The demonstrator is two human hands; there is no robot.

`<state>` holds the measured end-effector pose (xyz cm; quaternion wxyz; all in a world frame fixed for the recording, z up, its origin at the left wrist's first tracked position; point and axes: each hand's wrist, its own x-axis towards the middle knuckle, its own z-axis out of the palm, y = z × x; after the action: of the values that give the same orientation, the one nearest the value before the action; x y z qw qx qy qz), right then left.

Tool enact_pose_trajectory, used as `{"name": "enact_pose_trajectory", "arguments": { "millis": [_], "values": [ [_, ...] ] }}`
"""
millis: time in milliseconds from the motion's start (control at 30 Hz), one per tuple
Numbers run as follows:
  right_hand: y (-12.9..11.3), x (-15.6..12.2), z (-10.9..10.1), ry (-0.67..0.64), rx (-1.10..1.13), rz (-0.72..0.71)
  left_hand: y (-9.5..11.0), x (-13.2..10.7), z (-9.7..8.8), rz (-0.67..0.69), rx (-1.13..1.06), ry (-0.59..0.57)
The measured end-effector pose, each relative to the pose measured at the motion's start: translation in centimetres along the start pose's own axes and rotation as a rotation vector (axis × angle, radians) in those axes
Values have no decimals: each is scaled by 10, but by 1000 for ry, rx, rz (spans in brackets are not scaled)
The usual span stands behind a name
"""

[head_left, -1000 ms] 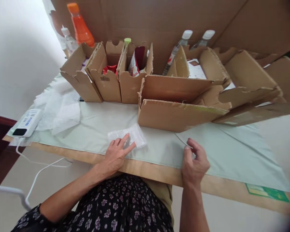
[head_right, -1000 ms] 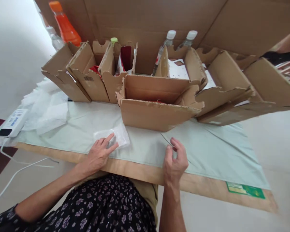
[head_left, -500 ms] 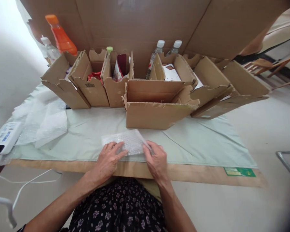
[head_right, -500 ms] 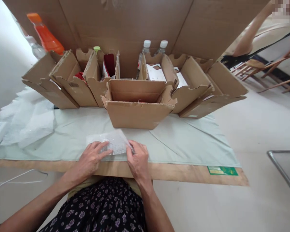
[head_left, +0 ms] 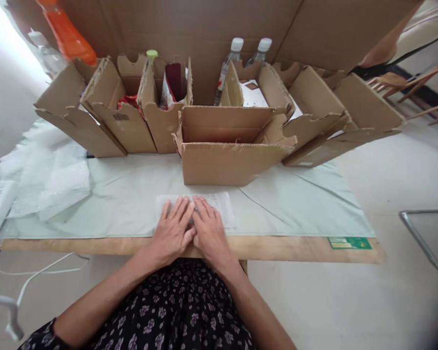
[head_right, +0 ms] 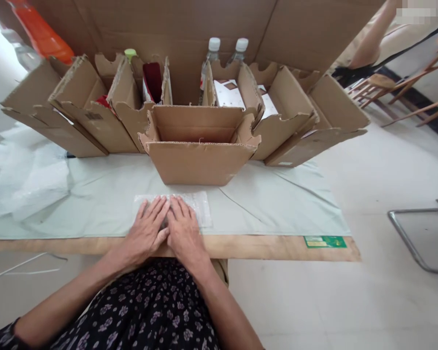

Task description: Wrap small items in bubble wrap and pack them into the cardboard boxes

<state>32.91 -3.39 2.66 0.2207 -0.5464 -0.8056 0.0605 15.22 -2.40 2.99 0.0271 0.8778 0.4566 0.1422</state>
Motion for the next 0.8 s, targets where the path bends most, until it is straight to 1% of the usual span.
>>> {"name": "enact_pose_trajectory", "arguments": {
  "millis": [33, 67, 133, 200, 267, 300, 367, 400, 433, 500, 567, 633, 733, 800],
  "values": [
    [2, 1, 5, -50, -17, 8, -6, -1, 7, -15, 33, -54],
    [9, -4, 6, -71, -41, 31, -12, -4, 12, -32, 57, -99],
    [29, -24, 3, -59, -96, 100, -23, -9, 14, -58, 71, -164],
    [49, -46, -8, -5, -157, 179, -27, -14, 9, -63, 47, -173],
    [55, -58, -20, 72, -212, 251, -23, -14, 1, -62, 10, -112],
    [52, -57, -23, 107, -224, 266, -19, -12, -3, -60, -11, -61],
    [37, -42, -22, 133, -201, 233, -12, -5, -7, -41, -45, 53],
    [28, -30, -19, 115, -169, 189, -9, 0, -6, -27, -51, 94],
    [21, -18, -14, 83, -136, 136, -9, 3, -3, -11, -47, 112],
    [14, -1, -5, 4, -90, 39, -14, 6, 6, 11, -12, 73],
    [21, -1, -2, -35, -97, -4, -25, 1, 14, 9, 29, -5],
    [39, -16, -7, -10, -134, 3, -36, -9, 15, -5, 45, -36],
    [66, -41, -23, 99, -157, 60, -42, -19, 2, -62, 4, 41],
    [75, -46, -29, 180, -135, 116, -40, -15, -9, -105, -49, 119]
  ]
}}
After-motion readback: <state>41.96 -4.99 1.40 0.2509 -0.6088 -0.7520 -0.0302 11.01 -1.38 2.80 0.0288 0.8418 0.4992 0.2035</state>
